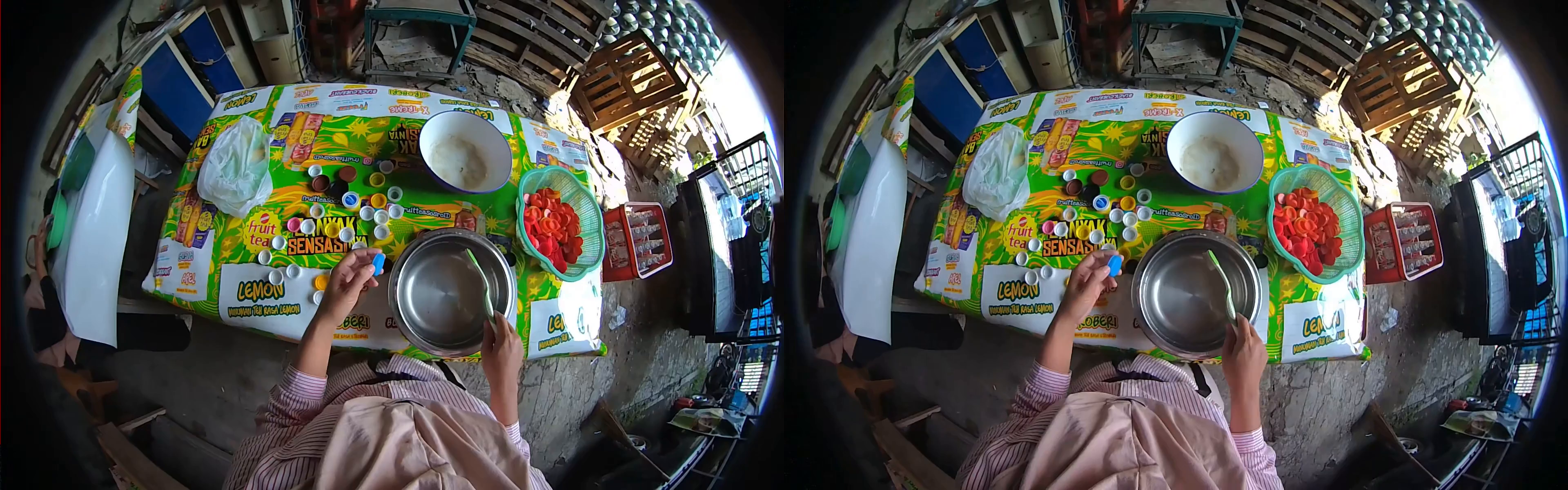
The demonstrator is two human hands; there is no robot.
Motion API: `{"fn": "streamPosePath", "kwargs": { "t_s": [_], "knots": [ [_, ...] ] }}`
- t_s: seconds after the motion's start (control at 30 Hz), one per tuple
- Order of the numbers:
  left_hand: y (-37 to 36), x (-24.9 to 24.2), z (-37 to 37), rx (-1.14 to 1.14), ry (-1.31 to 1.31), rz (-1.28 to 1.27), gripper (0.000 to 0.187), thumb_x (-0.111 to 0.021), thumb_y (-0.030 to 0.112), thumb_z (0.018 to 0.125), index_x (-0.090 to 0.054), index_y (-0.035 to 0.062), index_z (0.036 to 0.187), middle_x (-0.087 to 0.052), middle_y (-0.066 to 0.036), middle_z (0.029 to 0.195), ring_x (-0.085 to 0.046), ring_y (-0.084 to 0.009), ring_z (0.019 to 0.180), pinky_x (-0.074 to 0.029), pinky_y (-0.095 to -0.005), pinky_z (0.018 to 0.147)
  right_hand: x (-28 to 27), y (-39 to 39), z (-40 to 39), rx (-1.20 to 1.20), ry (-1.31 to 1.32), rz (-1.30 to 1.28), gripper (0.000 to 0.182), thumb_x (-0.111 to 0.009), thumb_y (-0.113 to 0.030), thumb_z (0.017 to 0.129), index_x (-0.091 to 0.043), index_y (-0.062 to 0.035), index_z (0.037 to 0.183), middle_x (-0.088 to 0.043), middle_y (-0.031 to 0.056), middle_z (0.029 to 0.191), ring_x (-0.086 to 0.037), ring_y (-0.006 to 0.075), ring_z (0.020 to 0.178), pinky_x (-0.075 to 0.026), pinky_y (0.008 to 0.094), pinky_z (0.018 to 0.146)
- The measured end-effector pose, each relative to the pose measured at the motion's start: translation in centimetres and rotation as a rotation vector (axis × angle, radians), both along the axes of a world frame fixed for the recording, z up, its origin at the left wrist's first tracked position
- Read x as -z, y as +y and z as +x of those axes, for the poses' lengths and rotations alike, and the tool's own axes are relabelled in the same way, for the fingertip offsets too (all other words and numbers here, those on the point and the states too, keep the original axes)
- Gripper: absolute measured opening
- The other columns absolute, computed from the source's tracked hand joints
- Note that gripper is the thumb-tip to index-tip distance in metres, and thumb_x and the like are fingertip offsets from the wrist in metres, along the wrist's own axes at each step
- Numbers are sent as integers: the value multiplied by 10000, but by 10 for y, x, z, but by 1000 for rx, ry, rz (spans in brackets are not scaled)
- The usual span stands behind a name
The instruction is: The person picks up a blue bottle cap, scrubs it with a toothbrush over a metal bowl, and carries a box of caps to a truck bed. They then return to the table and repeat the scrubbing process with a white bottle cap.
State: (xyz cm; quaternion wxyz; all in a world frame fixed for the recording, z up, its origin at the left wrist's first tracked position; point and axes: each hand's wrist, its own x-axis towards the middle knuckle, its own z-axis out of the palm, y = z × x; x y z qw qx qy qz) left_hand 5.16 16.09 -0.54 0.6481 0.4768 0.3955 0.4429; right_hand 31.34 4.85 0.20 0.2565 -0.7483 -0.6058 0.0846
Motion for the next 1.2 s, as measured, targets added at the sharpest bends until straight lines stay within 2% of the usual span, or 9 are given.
{"fn": "streamPosePath", "kwargs": {
  "t_s": [0.13,0.37,0.43,0.47,0.7,0.8,0.93,1.03,1.2],
  "knots": [
    [-12,11,8,-5,-43,-87,292,-475,100,862,-469,31,1146,-538,-47,1054,-499,-92,877,-417,-224,718,-6,-4,-8,-66,-62,-176,357,-489,-171,851,-471,-142,1207,-548,103,756,-572,281,623,-432,389,499],
    [-21,11,17,-42,-56,-9,472,-580,43,796,-386,36,1226,-538,-58,1051,-523,-102,892,-429,-219,708,-7,0,-18,-73,-31,-190,321,-466,-124,852,-494,-142,1171,-528,111,791,-552,300,628,-426,397,513],
    [-25,7,23,-143,258,316,573,-615,12,754,-343,33,1258,-545,-71,1061,-527,-90,863,-437,-216,716,-3,-1,-17,-82,-67,-215,325,-469,-122,849,-498,-154,1172,-527,108,791,-554,296,626,-427,396,512],
    [-27,6,24,-171,333,339,673,-656,24,691,-330,22,1280,-603,-86,1024,-579,-108,799,-463,-216,677,-1,-1,-17,-91,-103,-238,331,-472,-120,846,-502,-166,1172,-527,104,791,-556,292,624,-428,394,510],
    [-25,9,34,-123,390,474,842,-657,47,698,-146,27,1366,-611,-118,1043,-611,-154,811,-478,-239,674,-13,-5,-7,-61,-139,-247,339,-474,-119,843,-517,-182,1173,-524,95,745,-555,273,598,-421,385,498],
    [-22,6,41,-77,455,554,903,-655,47,711,-49,43,1380,-604,-123,1057,-611,-150,806,-477,-241,673,-32,-10,-3,-67,87,-61,374,-509,-91,820,-521,-188,1181,-508,88,695,-518,259,543,-394,369,478],
    [-19,0,58,-22,379,440,965,-627,-14,726,86,69,1372,-582,-159,1072,-609,-156,828,-488,-249,722,-37,-13,-7,-232,102,-26,418,-538,-54,796,-520,-197,1189,-479,78,656,-494,245,503,-381,359,457],
    [-18,2,71,-42,196,325,984,-621,-24,727,121,78,1365,-578,-177,1056,-607,-158,824,-492,-245,715,-23,-9,4,-238,69,24,443,-556,-89,788,-505,-224,1206,-471,43,664,-507,217,495,-395,344,430],
    [-12,9,87,-55,148,337,1021,-612,-53,716,169,107,1353,-575,-187,1050,-608,-161,817,-509,-265,723,-19,-10,17,-304,38,57,468,-562,-69,776,-505,-236,1209,-485,36,660,-508,210,485,-397,337,427]
  ]
}}
